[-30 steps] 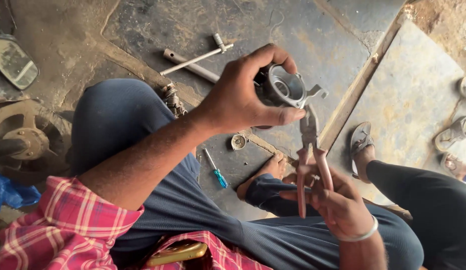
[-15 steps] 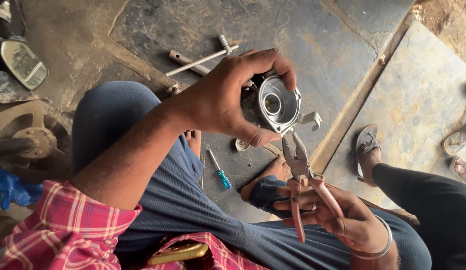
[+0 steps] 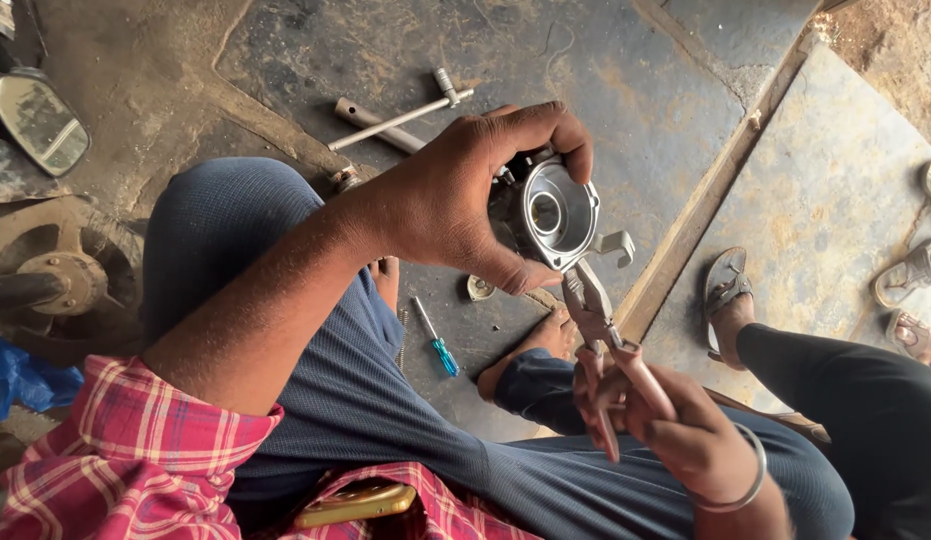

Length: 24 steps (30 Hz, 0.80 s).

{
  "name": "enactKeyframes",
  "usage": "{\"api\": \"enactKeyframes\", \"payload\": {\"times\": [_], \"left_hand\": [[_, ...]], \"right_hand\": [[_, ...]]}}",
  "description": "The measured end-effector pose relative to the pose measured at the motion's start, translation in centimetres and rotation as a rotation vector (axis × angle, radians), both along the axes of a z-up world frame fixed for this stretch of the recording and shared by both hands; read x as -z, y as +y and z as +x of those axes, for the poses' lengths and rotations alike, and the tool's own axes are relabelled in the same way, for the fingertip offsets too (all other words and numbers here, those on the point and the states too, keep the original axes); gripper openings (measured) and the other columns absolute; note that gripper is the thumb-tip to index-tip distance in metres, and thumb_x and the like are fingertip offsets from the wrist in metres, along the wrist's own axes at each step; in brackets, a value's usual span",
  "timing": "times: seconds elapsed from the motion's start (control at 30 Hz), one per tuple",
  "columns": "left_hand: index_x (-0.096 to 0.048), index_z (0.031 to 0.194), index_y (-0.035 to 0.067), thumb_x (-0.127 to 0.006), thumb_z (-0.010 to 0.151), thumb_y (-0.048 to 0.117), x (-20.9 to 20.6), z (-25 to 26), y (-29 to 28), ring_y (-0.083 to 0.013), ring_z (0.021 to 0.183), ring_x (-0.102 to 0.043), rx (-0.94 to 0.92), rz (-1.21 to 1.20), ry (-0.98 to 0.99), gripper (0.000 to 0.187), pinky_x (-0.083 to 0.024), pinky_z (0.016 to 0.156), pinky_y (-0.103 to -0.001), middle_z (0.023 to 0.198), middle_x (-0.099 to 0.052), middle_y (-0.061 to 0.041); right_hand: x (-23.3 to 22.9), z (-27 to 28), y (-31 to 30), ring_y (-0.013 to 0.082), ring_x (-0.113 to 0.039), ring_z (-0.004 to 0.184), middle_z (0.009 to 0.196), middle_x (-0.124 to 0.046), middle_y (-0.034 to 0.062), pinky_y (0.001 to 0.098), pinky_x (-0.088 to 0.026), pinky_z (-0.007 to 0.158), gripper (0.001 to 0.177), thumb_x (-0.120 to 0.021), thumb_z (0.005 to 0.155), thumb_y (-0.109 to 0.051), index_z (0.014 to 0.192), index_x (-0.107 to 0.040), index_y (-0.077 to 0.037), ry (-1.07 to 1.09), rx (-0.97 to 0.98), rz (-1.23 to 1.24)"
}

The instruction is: The recorder is disassembling and cleaning a motorcycle carburetor using pliers and a screwdriver while sitting on the floor.

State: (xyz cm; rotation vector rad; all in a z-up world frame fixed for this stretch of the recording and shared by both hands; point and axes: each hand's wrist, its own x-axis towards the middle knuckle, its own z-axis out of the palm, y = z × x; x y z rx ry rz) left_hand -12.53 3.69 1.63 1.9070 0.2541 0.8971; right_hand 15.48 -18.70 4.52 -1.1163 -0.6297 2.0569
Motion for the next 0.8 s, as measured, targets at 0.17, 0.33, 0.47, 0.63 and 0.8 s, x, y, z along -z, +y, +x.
{"api": "enactKeyframes", "payload": {"times": [0.17,0.33,0.47,0.63,0.8], "left_hand": [[-0.058,0.121,0.011,-0.099,0.074,0.041,0.6,0.4,-0.3,-0.0139,0.106,-0.068,-0.043,-0.021,0.047,0.069,-0.058,0.097,-0.033,0.109,-0.067,0.001],[-0.057,0.117,0.009,-0.094,0.075,0.052,3.1,1.7,-0.3,-0.0125,0.090,-0.074,-0.188,-0.242,0.173,0.070,-0.066,0.078,-0.029,0.098,-0.067,-0.005],[-0.058,0.114,0.009,-0.090,0.066,0.058,2.6,1.4,0.0,-0.0125,0.080,-0.074,-0.235,-0.437,0.381,0.075,-0.066,0.068,-0.030,0.087,-0.070,-0.004],[-0.061,0.108,0.009,-0.089,0.069,0.060,2.2,0.8,0.3,-0.0113,0.077,-0.074,-0.343,-0.453,0.543,0.070,-0.064,0.064,-0.031,0.082,-0.070,-0.003],[-0.059,0.113,0.010,-0.091,0.072,0.050,2.3,0.3,0.6,-0.0100,0.077,-0.074,-0.314,-0.354,0.367,0.066,-0.065,0.066,-0.029,0.083,-0.071,-0.002]], "right_hand": [[0.2,-2.0,0.5,0.0267,-0.062,0.085,0.102,-0.065,0.0201,0.0367,-0.053,0.073,0.047,-0.054,0.079,0.007,0.127,-0.058,0.006,-0.589,-0.170,0.171],[1.9,-4.5,1.5,0.0405,-0.058,0.123,0.127,-0.061,0.0233,0.0483,-0.048,0.104,0.052,-0.059,0.073,0.009,0.124,-0.064,0.002,-1.733,-0.385,0.950],[2.0,-5.7,1.7,0.0348,-0.058,0.128,0.132,-0.063,0.0142,0.0508,-0.047,0.105,0.050,-0.063,0.069,0.006,0.117,-0.068,-0.004,-1.870,-0.497,1.007],[2.0,-6.7,2.0,0.0286,-0.056,0.120,0.133,-0.057,0.0036,0.0504,-0.043,0.095,0.037,-0.074,0.087,-0.015,0.124,-0.072,-0.017,-2.127,-0.299,0.994],[4.0,-2.7,2.0,0.0325,-0.060,0.119,0.143,-0.058,0.0093,0.0475,-0.050,0.091,0.055,-0.061,0.077,0.004,0.130,-0.065,-0.011,-1.310,-0.213,0.630]]}}
